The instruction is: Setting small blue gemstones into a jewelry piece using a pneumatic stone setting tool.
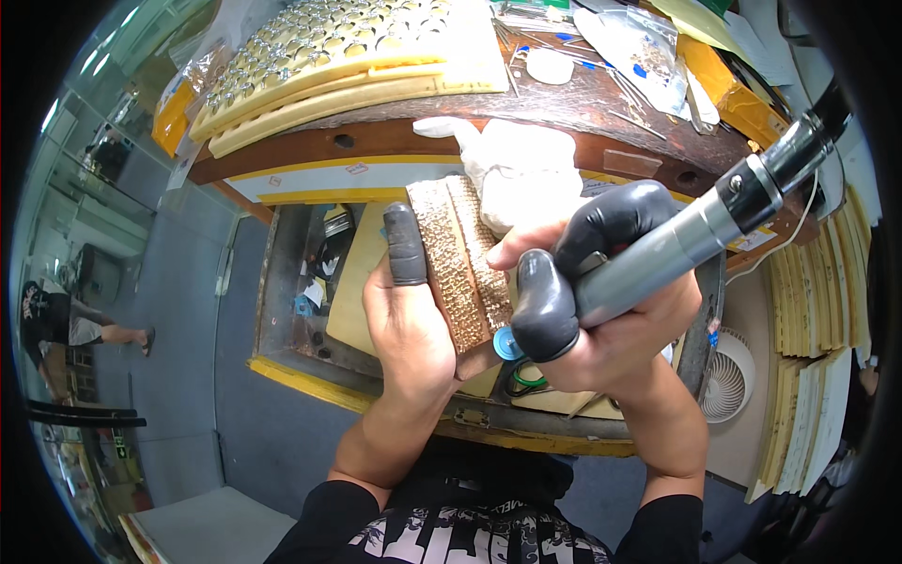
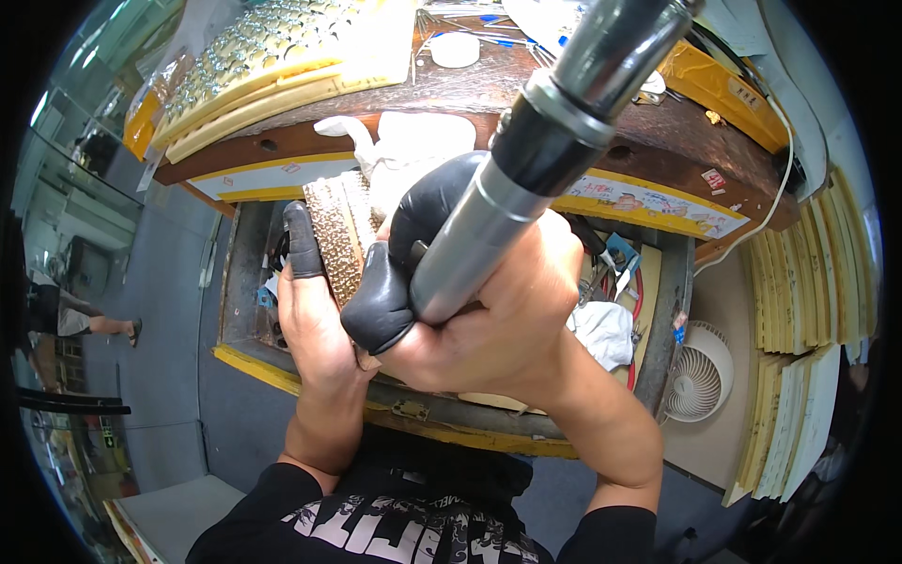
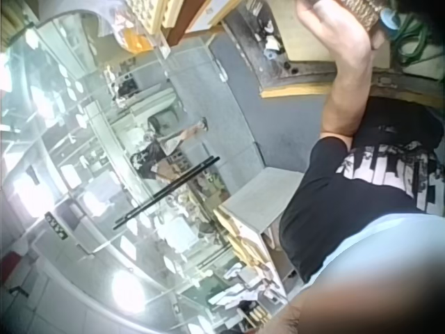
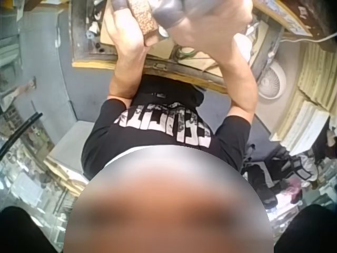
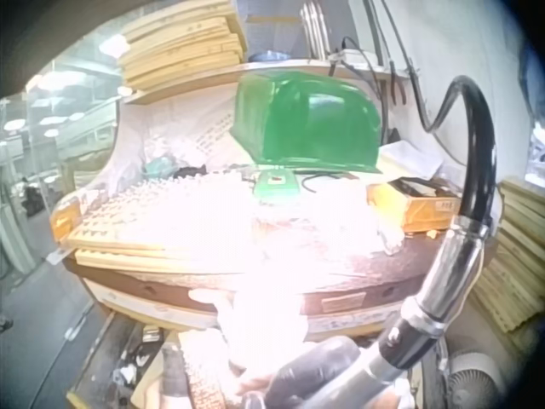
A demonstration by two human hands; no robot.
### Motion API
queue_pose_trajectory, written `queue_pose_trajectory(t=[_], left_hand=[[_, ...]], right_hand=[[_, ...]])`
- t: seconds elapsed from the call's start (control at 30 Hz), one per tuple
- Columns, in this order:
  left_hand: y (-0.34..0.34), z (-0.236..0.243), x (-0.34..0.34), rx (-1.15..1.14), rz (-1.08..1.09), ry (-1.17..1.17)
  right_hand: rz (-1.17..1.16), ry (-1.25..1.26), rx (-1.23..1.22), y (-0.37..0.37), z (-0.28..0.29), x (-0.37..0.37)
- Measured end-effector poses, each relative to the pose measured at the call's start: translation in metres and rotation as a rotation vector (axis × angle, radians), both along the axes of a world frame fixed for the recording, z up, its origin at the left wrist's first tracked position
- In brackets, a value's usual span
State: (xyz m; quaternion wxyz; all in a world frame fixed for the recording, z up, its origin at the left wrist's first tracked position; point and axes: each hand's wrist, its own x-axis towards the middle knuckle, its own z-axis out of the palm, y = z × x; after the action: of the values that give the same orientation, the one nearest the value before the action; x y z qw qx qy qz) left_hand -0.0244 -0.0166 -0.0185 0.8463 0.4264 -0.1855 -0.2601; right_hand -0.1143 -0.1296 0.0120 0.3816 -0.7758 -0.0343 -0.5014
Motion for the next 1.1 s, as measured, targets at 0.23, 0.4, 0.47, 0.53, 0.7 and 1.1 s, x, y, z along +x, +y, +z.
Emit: queue_pose_trajectory(t=[0.23, 0.4, 0.47, 0.53, 0.7, 1.1], left_hand=[[-0.001, 0.003, -0.002, 0.059, 0.061, -0.025], [-0.002, 0.006, -0.003, 0.058, 0.064, -0.016], [-0.001, 0.007, -0.003, 0.042, 0.000, 0.021], [-0.001, 0.008, -0.003, 0.058, -0.005, 0.011], [-0.004, 0.008, -0.006, 0.064, 0.004, -0.003], [-0.001, -0.001, -0.003, 0.040, 0.031, -0.067]], right_hand=[[0.005, 0.001, 0.024, 0.000, -0.003, 0.000], [0.001, -0.003, -0.002, 0.001, -0.003, 0.002], [-0.008, 0.002, -0.004, 0.000, -0.002, 0.001], [-0.020, -0.021, -0.019, -0.001, -0.005, 0.002], [-0.030, -0.005, -0.046, -0.002, -0.004, 0.002], [-0.036, -0.021, -0.040, 0.000, -0.003, 0.002]])
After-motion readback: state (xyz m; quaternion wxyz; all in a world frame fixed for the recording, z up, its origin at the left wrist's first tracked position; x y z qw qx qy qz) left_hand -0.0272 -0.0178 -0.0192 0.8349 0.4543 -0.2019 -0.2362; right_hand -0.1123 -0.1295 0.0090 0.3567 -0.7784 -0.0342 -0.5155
